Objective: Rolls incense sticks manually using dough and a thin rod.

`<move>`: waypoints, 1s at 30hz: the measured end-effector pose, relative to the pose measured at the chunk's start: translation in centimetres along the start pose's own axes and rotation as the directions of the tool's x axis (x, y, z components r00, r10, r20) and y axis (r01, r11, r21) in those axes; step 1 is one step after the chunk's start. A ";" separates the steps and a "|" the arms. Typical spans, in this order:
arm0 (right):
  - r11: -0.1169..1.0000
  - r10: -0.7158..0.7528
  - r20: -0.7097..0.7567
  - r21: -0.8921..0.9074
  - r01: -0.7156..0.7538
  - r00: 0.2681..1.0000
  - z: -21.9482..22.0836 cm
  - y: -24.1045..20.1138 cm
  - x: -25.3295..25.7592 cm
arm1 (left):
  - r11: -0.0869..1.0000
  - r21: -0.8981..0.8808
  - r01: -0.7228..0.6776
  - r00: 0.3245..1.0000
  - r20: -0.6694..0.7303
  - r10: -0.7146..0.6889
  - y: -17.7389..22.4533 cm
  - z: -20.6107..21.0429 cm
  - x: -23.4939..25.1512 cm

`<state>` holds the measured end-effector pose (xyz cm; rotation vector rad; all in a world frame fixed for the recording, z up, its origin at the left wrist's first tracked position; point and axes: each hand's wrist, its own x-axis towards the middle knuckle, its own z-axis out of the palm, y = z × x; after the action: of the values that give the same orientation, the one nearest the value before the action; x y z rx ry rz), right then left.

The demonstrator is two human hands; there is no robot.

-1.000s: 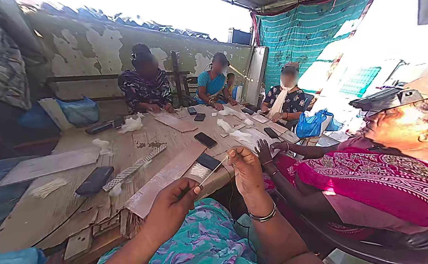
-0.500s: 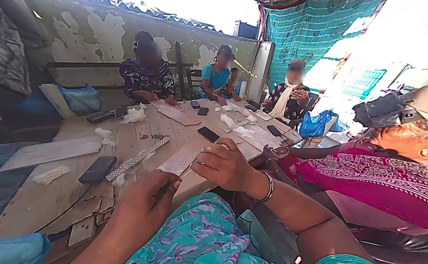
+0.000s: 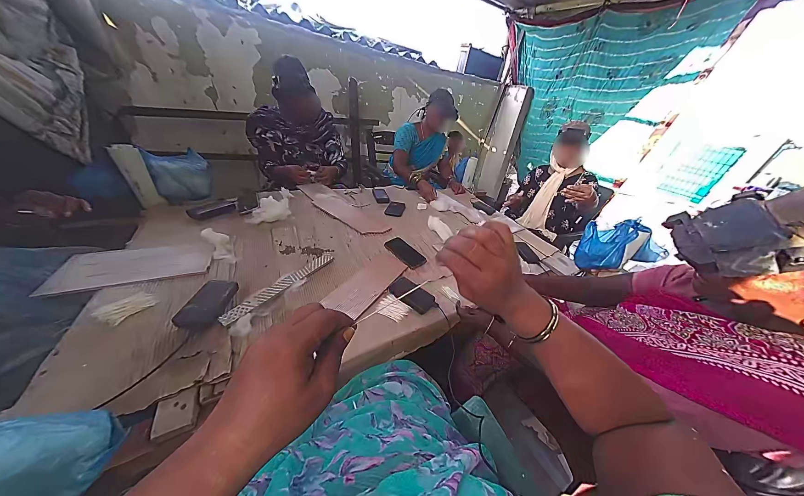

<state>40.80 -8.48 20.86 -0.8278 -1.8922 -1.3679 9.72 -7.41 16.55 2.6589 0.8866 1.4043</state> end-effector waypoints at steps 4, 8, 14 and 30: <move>0.944 0.259 0.040 -0.221 -0.244 0.965 -0.7 8.4 -2.6 | 0.998 0.029 0.055 0.998 0.001 -0.055 -1.2 -0.9 -0.6; 0.962 0.256 0.032 -0.110 -0.251 0.966 -2.2 4.7 -1.2 | 0.995 0.044 0.089 0.996 0.013 -0.089 -1.7 -0.5 -0.7; 0.946 -0.142 0.035 0.298 0.126 0.989 -0.1 -6.4 1.0 | 0.998 0.064 -0.004 0.998 0.055 0.000 -0.3 1.3 -0.8; 0.919 -0.060 0.117 0.393 0.009 0.991 5.8 -5.5 0.7 | 0.993 0.014 0.116 0.987 0.107 -0.117 -3.9 1.3 -1.8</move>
<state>35.19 -4.21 16.96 -0.6911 -2.1908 -0.9210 8.00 -4.68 13.39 2.6110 1.0195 1.2234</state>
